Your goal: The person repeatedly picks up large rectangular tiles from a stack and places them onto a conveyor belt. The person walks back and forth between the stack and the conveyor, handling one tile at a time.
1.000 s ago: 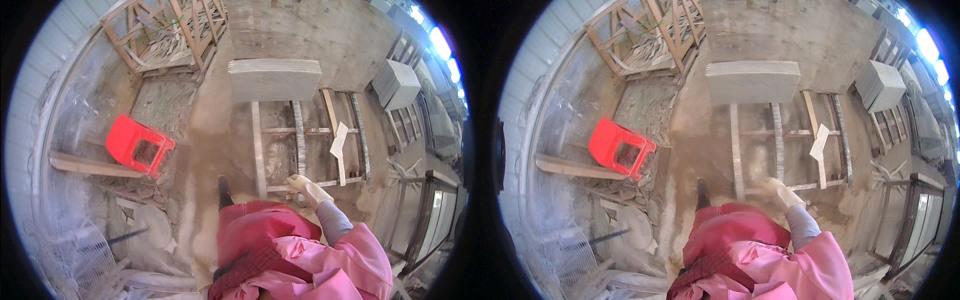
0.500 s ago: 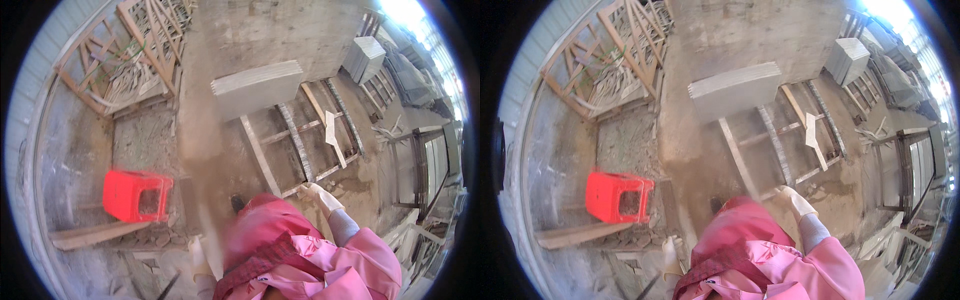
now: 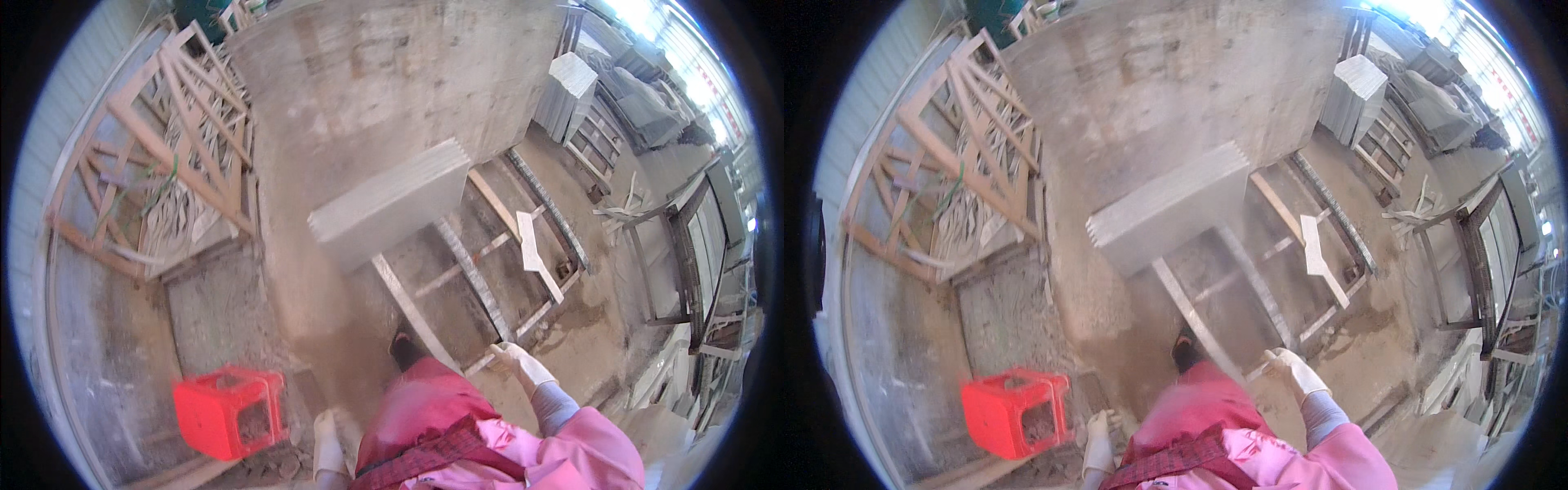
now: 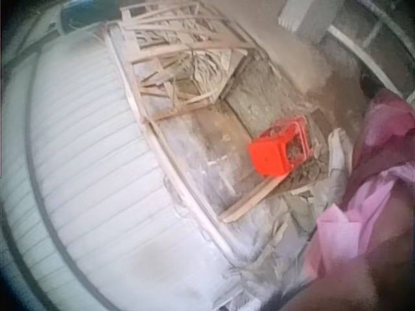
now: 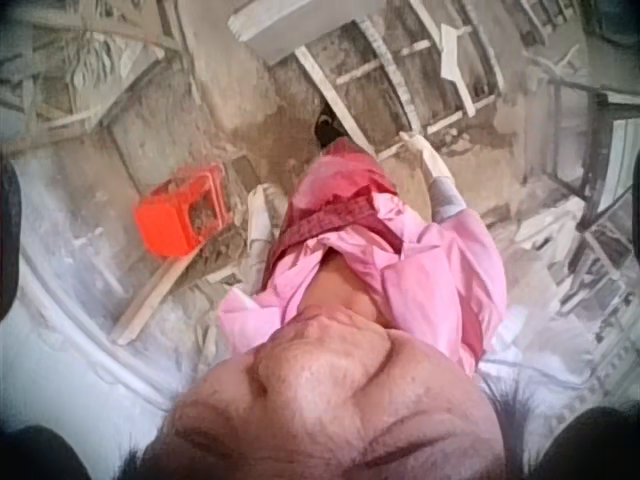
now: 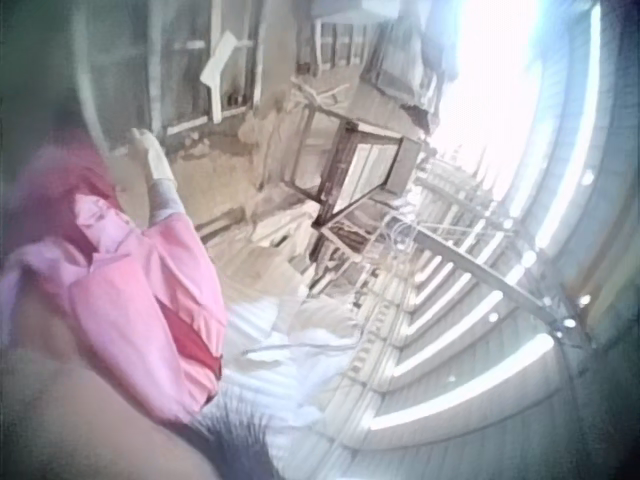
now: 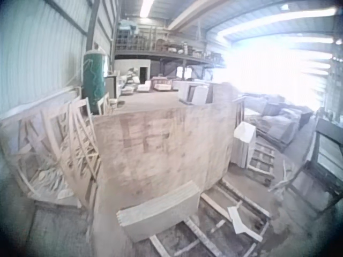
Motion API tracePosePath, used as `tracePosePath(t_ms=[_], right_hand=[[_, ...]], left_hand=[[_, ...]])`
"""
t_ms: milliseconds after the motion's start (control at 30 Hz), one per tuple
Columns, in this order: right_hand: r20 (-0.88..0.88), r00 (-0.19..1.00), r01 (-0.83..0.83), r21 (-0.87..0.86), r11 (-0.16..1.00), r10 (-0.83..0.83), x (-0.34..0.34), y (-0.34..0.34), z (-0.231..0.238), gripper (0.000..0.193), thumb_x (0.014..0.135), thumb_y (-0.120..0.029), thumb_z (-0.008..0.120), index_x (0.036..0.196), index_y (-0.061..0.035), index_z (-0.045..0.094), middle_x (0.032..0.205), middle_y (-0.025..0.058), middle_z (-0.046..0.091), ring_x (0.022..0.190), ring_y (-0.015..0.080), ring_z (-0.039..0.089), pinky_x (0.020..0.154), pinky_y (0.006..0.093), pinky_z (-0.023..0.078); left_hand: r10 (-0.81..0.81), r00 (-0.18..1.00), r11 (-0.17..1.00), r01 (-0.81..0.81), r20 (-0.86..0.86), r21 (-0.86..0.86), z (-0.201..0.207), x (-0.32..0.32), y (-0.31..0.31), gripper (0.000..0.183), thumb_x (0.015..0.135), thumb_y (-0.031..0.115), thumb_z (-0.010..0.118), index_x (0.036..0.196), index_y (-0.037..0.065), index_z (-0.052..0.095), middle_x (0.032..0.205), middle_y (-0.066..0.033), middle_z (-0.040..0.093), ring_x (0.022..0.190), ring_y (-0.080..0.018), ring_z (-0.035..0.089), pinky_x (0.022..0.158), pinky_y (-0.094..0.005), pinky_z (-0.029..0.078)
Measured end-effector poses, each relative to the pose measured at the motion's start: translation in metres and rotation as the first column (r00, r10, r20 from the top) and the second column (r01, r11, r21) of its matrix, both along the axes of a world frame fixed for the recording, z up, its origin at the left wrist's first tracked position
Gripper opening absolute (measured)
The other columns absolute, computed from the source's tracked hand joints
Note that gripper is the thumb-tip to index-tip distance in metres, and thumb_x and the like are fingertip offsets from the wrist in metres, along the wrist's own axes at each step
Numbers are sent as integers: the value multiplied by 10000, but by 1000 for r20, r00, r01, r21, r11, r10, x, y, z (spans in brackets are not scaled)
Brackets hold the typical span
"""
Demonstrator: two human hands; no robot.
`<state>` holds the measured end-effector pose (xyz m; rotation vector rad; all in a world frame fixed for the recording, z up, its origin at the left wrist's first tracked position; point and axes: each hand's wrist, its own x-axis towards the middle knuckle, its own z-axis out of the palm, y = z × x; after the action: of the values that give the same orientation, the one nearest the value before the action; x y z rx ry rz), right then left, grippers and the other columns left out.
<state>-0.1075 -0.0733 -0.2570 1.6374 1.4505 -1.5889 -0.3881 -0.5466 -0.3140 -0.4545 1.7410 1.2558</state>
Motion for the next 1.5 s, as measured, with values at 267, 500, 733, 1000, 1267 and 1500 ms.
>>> tracePosePath(t_ms=[267, 500, 733, 1000, 1267, 1500], right_hand=[[-300, 929, 252, 79, 965, -218, -119, 93, -28, 406, 936, -394, 503, 1111, -38, 592, 950, 138, 676, 808, 220, 659, 706, 324, 526], [-350, 871, 468, 374, 800, -345, -223, 203, -64, 591, 857, -476, 542, 1248, -33, 537, 1162, 164, 606, 1080, 230, 573, 905, 343, 438], [-363, 930, 318, 710, 629, -60, -311, 306, -68, 551, 857, -348, 584, 1297, -38, 467, 1302, 195, 497, 1217, 274, 474, 987, 339, 389], [-374, 915, 391, 719, 574, -155, -372, 425, -98, 715, 795, -451, 661, 1284, 31, 462, 1073, 166, 609, 952, 203, 574, 816, 284, 448], [-462, 874, 448, 651, 613, -149, -362, 432, -107, 637, 763, -449, 698, 1093, 77, 554, 864, 98, 605, 800, 141, 549, 756, 274, 433], [-425, 894, 417, 679, 604, -140, -358, 427, -97, 579, 763, -467, 689, 949, 64, 551, 847, 129, 614, 791, 161, 561, 717, 288, 448]], left_hand=[[-127, 992, 991, 127, -11, -35, 32, -115, 131, 357, 972, 316, 377, 1081, 52, 592, 905, -152, 684, 731, -233, 654, 691, -364, 516], [-328, 941, 942, 333, -80, 48, -18, -178, 226, 328, 948, 318, 442, 1094, 67, 595, 903, -113, 688, 736, -203, 650, 678, -327, 507], [-150, 987, 971, 135, -63, -199, -113, -233, 289, 328, 919, 267, 529, 1135, 26, 578, 963, -114, 664, 773, -191, 636, 662, -275, 512], [-187, 885, 957, 66, -426, -283, -101, -273, 334, 424, 897, 292, 549, 1187, -17, 540, 1196, -169, 555, 1103, -250, 513, 945, -350, 389], [-180, 910, 944, 52, -375, -327, -81, -274, 377, 434, 894, 278, 554, 1206, -19, 503, 1190, -153, 544, 1126, -254, 499, 973, -347, 370], [35, 948, 974, -103, -317, -201, -95, -278, 364, 383, 858, 181, 624, 1173, -11, 524, 1152, -125, 561, 1094, -224, 537, 930, -309, 432]])
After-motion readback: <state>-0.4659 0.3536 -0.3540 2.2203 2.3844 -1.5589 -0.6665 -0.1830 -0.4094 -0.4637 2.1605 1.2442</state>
